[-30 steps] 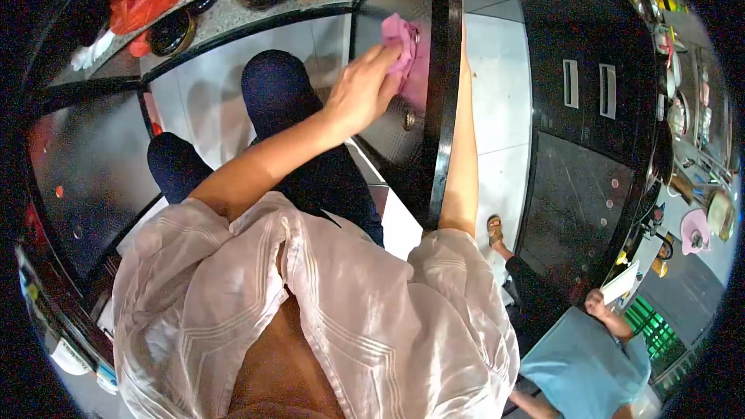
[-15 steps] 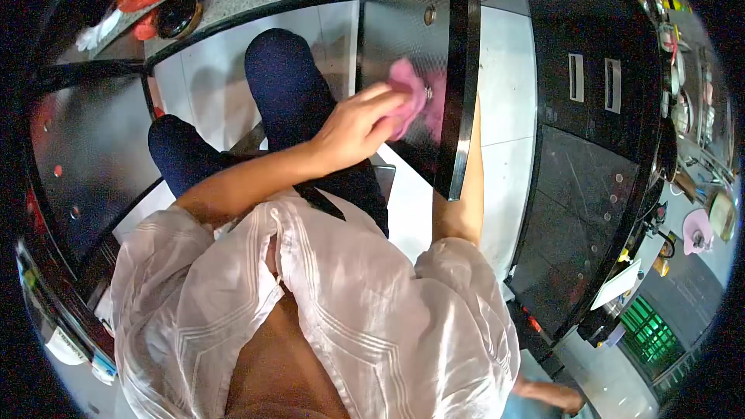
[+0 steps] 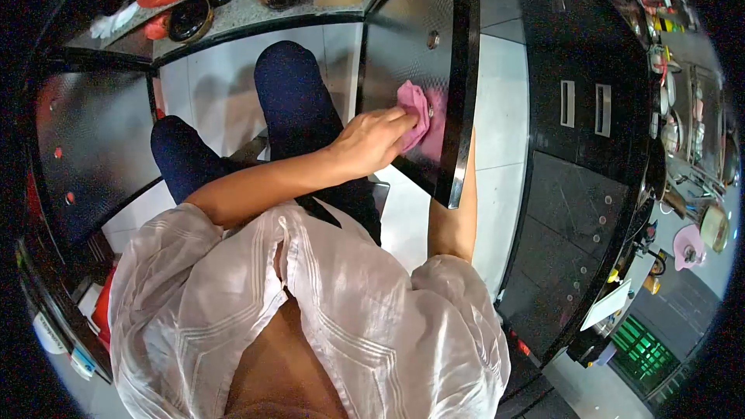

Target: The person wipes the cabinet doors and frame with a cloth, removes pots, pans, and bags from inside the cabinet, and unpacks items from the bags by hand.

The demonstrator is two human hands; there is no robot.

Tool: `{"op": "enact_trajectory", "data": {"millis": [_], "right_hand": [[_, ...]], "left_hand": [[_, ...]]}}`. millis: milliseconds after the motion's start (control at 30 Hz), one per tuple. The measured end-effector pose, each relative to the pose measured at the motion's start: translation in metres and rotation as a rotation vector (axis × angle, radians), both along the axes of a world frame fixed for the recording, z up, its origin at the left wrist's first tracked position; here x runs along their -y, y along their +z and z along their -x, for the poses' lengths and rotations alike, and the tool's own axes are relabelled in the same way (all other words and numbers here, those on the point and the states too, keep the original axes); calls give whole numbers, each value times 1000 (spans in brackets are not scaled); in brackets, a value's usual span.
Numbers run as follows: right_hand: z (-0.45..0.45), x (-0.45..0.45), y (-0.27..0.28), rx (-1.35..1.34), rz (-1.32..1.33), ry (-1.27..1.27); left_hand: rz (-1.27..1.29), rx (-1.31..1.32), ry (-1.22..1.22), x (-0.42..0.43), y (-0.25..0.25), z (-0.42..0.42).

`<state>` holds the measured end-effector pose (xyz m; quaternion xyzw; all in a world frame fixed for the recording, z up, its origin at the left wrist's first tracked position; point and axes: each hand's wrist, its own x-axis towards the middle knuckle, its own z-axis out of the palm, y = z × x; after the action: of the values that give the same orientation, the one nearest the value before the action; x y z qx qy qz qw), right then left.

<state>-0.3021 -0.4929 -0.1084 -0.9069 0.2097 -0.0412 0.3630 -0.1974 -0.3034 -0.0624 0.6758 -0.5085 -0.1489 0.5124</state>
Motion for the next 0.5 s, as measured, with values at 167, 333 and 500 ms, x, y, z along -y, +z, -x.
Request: {"op": "enact_trajectory", "data": {"millis": [167,333,500], "right_hand": [[-17,-4,14,141,-568,-158],[-79,6,26,329,-1141,-273],[-140,7,29,431,-1364,-352]], "left_hand": [[-45,-116,-77,-23,-1,-22],[80,-110,217,21,-7,-86],[-47,-90,142,54,-8,-107]]}}
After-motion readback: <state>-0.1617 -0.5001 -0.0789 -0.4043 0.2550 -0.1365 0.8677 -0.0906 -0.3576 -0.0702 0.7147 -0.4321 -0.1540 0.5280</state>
